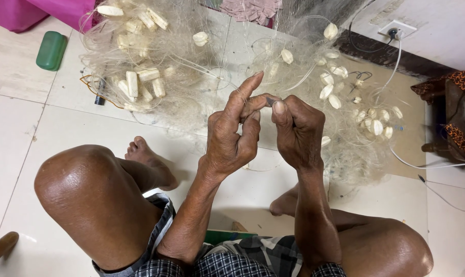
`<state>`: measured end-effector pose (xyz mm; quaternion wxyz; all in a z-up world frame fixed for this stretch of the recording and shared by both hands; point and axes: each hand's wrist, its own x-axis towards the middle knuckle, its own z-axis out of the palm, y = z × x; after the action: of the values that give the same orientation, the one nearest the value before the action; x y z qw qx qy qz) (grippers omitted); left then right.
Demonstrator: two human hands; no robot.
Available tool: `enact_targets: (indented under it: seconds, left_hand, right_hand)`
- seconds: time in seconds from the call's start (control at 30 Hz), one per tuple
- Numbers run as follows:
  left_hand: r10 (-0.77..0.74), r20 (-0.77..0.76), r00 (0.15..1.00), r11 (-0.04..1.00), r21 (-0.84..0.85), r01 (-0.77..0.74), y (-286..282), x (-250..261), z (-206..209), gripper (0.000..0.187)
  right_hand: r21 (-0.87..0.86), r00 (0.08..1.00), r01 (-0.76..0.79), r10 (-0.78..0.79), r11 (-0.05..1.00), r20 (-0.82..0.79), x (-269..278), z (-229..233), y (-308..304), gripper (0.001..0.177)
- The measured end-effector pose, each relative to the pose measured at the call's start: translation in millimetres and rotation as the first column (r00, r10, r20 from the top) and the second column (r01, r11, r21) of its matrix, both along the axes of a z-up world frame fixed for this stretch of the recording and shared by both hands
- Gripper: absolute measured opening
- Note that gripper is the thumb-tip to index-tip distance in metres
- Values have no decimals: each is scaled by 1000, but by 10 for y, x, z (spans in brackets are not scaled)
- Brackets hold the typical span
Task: Attaching white floats to a fine mesh fishing net using a small pink tool
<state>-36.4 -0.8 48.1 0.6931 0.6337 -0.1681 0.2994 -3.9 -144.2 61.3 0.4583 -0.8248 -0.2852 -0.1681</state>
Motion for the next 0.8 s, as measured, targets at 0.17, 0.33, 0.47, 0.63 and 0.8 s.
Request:
enact_targets:
  seconds: [0.17, 0.33, 0.47, 0.63, 0.8]
  left_hand:
    - [-23, 3, 1000, 999, -26, 23, -21, -2, 4, 48]
    - [-40, 6, 999, 998, -43, 40, -25, -3, 13, 49]
    - [-56, 4, 998, 997, -50, 56, -25, -10, 32, 47]
    - [-111, 9, 994, 987, -119, 111, -2, 33, -69, 49]
    - [-228, -51, 972, 934, -292, 204, 58, 101, -148, 49]
  right_hand:
    - [29, 1000, -10, 10, 1000, 11, 10, -28, -26, 41]
    - [33, 999, -18, 17, 999, 36, 23, -55, -47, 42]
    - [20, 997, -15, 14, 1000, 79, 19, -28, -44, 42]
    - [3, 993, -97, 96, 995, 75, 52, -77, -73, 44]
    - [-41, 985, -171, 172, 984, 8, 68, -91, -73, 42]
